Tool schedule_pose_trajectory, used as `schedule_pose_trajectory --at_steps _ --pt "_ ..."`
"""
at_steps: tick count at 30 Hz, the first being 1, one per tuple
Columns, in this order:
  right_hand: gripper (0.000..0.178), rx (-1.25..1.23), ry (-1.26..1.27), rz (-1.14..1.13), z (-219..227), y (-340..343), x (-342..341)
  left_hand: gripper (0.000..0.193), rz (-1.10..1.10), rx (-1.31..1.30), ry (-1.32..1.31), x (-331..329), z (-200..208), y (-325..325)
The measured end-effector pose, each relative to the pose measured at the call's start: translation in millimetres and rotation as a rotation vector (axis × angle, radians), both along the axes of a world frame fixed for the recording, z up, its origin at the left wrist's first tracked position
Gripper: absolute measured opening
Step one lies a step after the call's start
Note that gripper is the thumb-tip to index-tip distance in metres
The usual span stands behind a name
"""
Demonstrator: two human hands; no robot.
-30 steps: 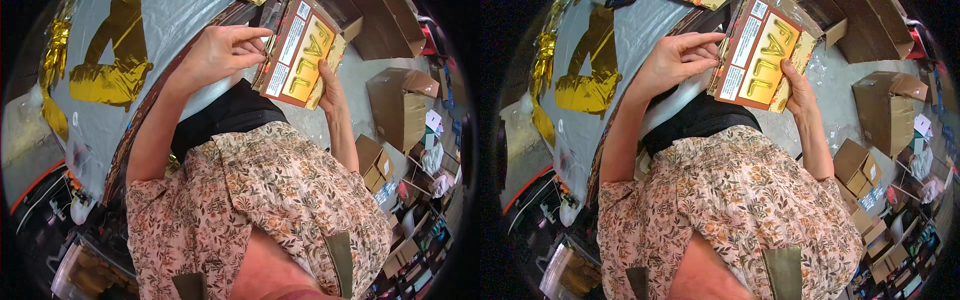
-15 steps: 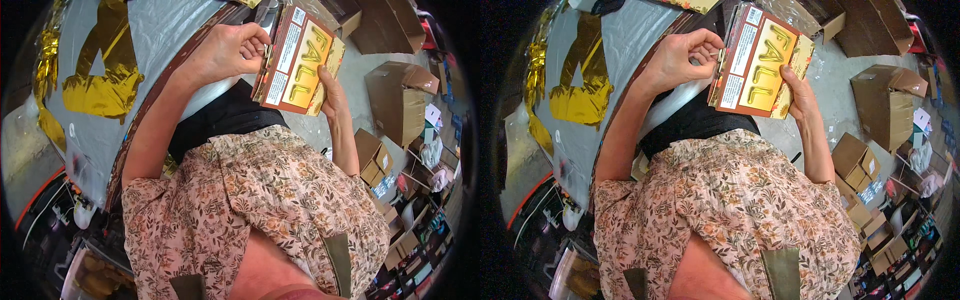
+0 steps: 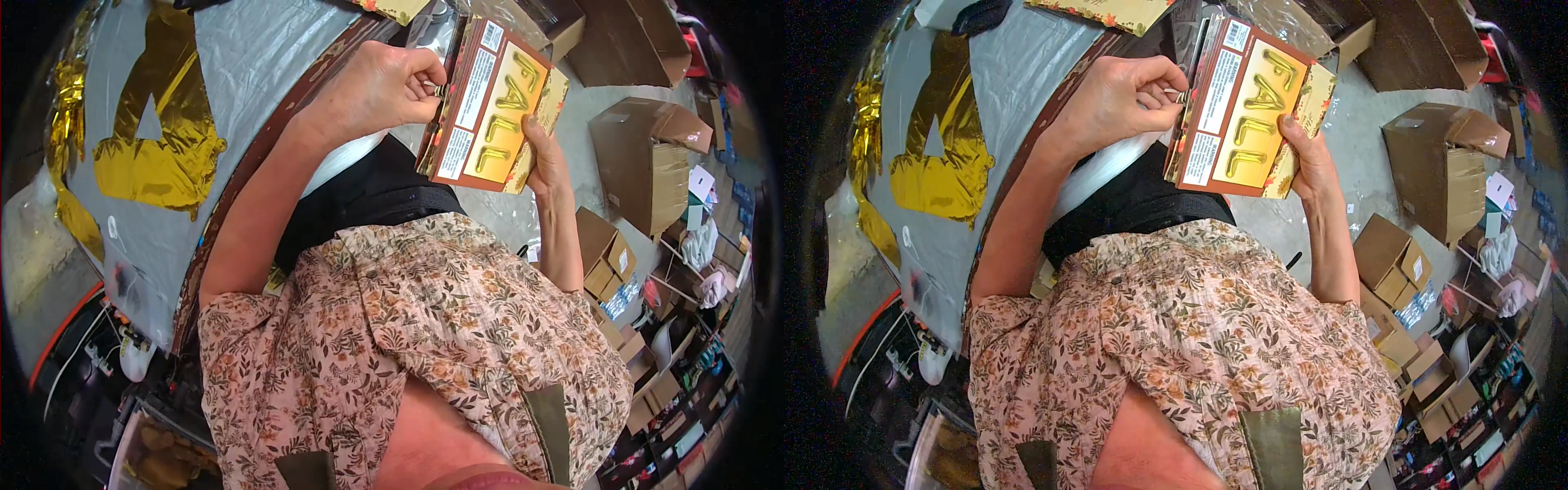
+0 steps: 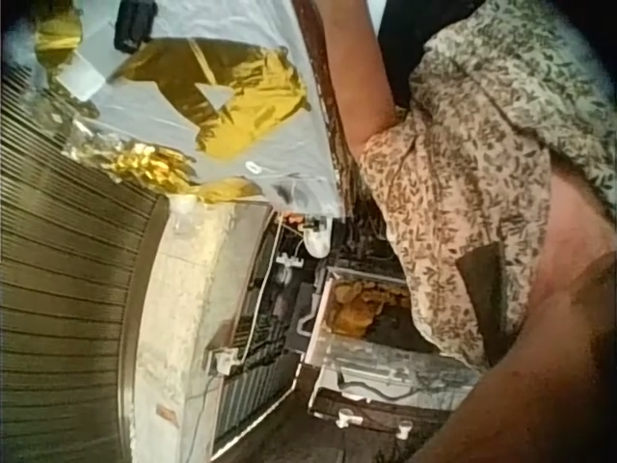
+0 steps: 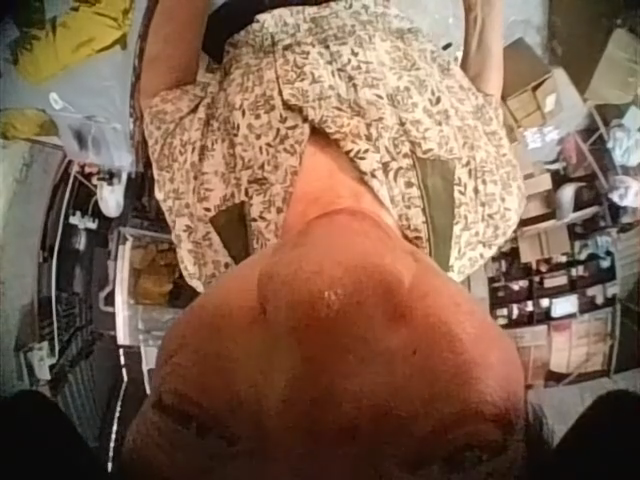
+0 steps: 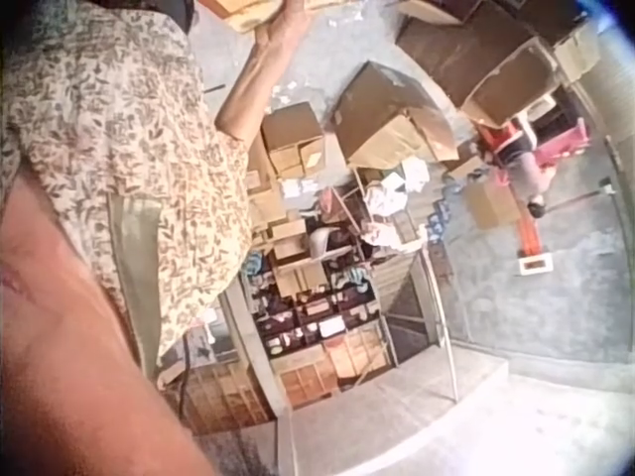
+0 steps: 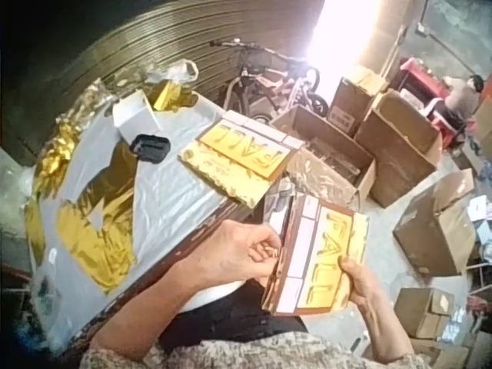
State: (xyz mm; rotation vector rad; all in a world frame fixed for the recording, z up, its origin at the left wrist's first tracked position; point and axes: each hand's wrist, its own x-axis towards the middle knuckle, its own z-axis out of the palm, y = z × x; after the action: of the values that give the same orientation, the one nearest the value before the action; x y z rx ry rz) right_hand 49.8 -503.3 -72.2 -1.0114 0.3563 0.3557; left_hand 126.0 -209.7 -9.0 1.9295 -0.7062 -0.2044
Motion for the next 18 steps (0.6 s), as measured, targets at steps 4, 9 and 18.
schedule_pose_trajectory --at_steps 4,9,18 --pt "0.061 0.014 0.008 0.002 -2.4 -1.7 -2.5 0.015 -0.01 0.025 -0.015 2.3 -2.7 -0.4" --pt "0.061 0.042 0.024 -0.019 -6.7 -4.5 -3.0 0.014 -0.02 0.037 -0.078 5.3 -8.9 -4.9" --pt "0.06 0.025 0.038 0.024 -10.6 -18.8 -3.9 0.012 -0.192 0.096 -0.218 10.7 -18.1 -9.0"
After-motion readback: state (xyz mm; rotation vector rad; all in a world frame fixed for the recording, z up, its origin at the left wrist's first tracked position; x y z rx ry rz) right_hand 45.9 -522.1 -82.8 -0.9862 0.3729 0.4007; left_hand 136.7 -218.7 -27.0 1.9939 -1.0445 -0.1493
